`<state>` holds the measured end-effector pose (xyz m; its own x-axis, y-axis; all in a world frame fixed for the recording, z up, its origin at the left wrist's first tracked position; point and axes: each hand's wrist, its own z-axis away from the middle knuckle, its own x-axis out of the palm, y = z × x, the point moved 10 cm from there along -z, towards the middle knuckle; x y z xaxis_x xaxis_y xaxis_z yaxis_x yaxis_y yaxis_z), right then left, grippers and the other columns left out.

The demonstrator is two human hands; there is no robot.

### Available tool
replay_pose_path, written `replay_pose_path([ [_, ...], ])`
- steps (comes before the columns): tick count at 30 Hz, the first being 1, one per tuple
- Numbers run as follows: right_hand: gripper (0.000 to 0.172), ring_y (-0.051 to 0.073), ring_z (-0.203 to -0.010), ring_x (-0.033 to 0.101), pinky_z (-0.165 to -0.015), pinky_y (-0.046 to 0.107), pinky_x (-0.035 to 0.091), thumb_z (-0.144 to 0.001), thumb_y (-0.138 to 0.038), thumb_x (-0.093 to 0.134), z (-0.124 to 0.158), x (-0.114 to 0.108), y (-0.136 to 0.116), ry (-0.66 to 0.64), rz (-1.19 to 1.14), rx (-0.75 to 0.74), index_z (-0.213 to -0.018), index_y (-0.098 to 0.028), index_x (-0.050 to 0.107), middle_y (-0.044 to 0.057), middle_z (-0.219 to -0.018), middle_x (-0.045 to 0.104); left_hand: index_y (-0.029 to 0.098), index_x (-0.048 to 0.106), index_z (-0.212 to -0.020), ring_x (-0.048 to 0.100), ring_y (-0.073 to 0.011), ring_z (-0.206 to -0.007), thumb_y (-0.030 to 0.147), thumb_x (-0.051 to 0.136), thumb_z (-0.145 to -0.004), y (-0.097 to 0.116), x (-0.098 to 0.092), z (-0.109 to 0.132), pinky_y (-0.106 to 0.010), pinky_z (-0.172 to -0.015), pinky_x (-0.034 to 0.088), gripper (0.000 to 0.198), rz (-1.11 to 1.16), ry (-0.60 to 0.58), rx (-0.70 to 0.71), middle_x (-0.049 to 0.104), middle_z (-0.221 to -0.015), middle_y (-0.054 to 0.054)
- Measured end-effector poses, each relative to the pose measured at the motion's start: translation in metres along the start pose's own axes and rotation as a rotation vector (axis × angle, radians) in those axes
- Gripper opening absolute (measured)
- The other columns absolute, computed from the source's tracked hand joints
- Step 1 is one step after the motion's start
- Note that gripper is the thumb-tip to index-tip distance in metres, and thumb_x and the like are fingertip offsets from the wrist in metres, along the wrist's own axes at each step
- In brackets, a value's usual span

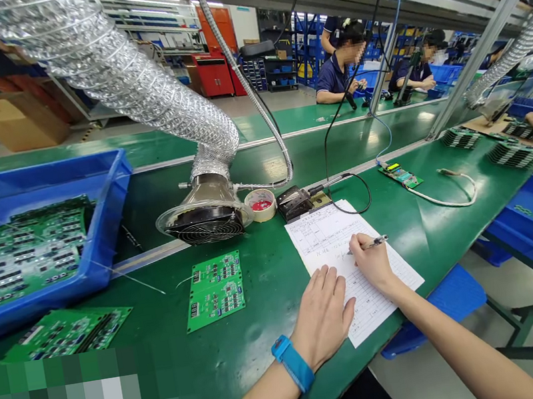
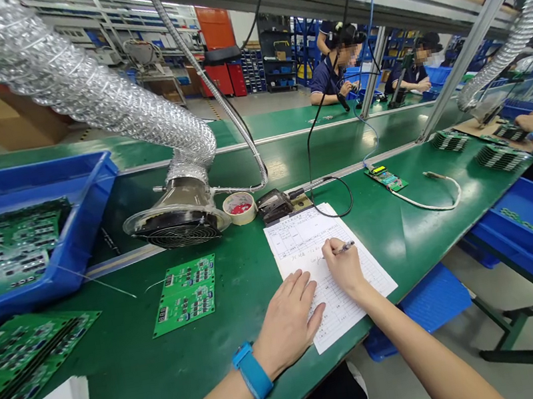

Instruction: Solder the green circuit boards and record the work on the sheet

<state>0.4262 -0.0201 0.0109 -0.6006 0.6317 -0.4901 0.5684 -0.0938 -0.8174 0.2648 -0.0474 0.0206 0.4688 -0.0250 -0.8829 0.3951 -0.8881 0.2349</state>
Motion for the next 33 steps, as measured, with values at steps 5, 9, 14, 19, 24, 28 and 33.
replay_pose_path([
  [5, 0.049, 0.015, -0.049, 0.055, -0.055, 0.027, 0.043, -0.098, -0.049, 0.044, 0.003, -0.005, -0.011, 0.002, -0.052, -0.016, -0.059, -0.021, 0.053, 0.0, -0.052, 0.056, 0.01, 0.058, -0.122, 0.051, -0.0352, -0.132, 0.031, 0.053, -0.096, -0.001, -0.001, -0.001, -0.053, -0.11, 0.045, 0.034, 0.03, -0.001, -0.013, 0.059, -0.134, -0.02],
  [9, 0.05, 0.015, -0.049, 0.057, -0.056, 0.027, 0.045, -0.097, -0.052, 0.048, 0.004, -0.012, -0.017, -0.012, -0.123, 0.01, -0.06, -0.02, 0.056, 0.001, -0.053, 0.058, 0.01, 0.054, -0.128, 0.043, -0.0351, -0.14, 0.03, 0.053, -0.095, 0.0, -0.012, -0.002, -0.053, -0.113, 0.042, 0.039, 0.01, 0.047, 0.001, 0.049, -0.146, -0.02],
  [14, 0.047, 0.016, -0.049, 0.057, -0.053, 0.027, 0.044, -0.096, -0.052, 0.051, 0.01, -0.01, -0.029, -0.113, -0.076, 0.014, -0.063, -0.02, 0.058, -0.001, -0.05, 0.055, 0.01, 0.062, -0.11, 0.06, -0.035, -0.12, 0.031, 0.053, -0.094, -0.011, -0.023, 0.001, -0.052, -0.104, 0.05, 0.027, -0.095, 0.117, -0.102, 0.067, -0.116, -0.019],
  [19, 0.042, 0.015, -0.046, 0.055, -0.051, 0.026, 0.043, -0.096, -0.053, 0.053, 0.018, 0.006, -0.03, -0.184, -0.114, 0.025, -0.069, -0.02, 0.059, -0.002, -0.053, 0.055, 0.006, 0.062, -0.106, 0.058, -0.036, -0.124, 0.031, 0.055, -0.093, -0.011, -0.02, 0.0, -0.051, -0.107, 0.048, 0.029, -0.121, 0.119, -0.083, 0.065, -0.119, -0.022],
  [24, 0.044, 0.014, -0.047, 0.053, -0.052, 0.026, 0.042, -0.095, -0.053, 0.054, 0.015, 0.025, -0.028, -0.214, -0.128, 0.041, -0.068, -0.02, 0.061, -0.002, -0.052, 0.055, 0.006, 0.06, -0.113, 0.055, -0.0344, -0.128, 0.031, 0.053, -0.094, -0.011, -0.012, 0.0, -0.049, -0.109, 0.046, 0.031, -0.094, 0.091, -0.056, 0.062, -0.129, -0.023],
  [28, 0.047, 0.014, -0.047, 0.053, -0.052, 0.027, 0.041, -0.095, -0.054, 0.053, 0.007, 0.021, -0.023, -0.122, -0.124, 0.094, -0.066, -0.019, 0.061, -0.002, -0.051, 0.055, 0.007, 0.058, -0.12, 0.057, -0.0343, -0.126, 0.033, 0.052, -0.095, -0.014, -0.006, 0.002, -0.05, -0.107, 0.047, 0.036, -0.09, 0.069, -0.088, 0.061, -0.13, -0.022],
  [33, 0.044, 0.013, -0.045, 0.052, -0.051, 0.026, 0.041, -0.094, -0.053, 0.056, 0.006, 0.025, -0.021, -0.167, -0.134, 0.1, -0.066, -0.019, 0.06, -0.003, -0.051, 0.054, 0.007, 0.056, -0.125, 0.054, -0.0338, -0.13, 0.035, 0.053, -0.095, -0.017, -0.003, 0.001, -0.049, -0.11, 0.045, 0.041, -0.065, 0.043, -0.108, 0.059, -0.135, -0.021],
])
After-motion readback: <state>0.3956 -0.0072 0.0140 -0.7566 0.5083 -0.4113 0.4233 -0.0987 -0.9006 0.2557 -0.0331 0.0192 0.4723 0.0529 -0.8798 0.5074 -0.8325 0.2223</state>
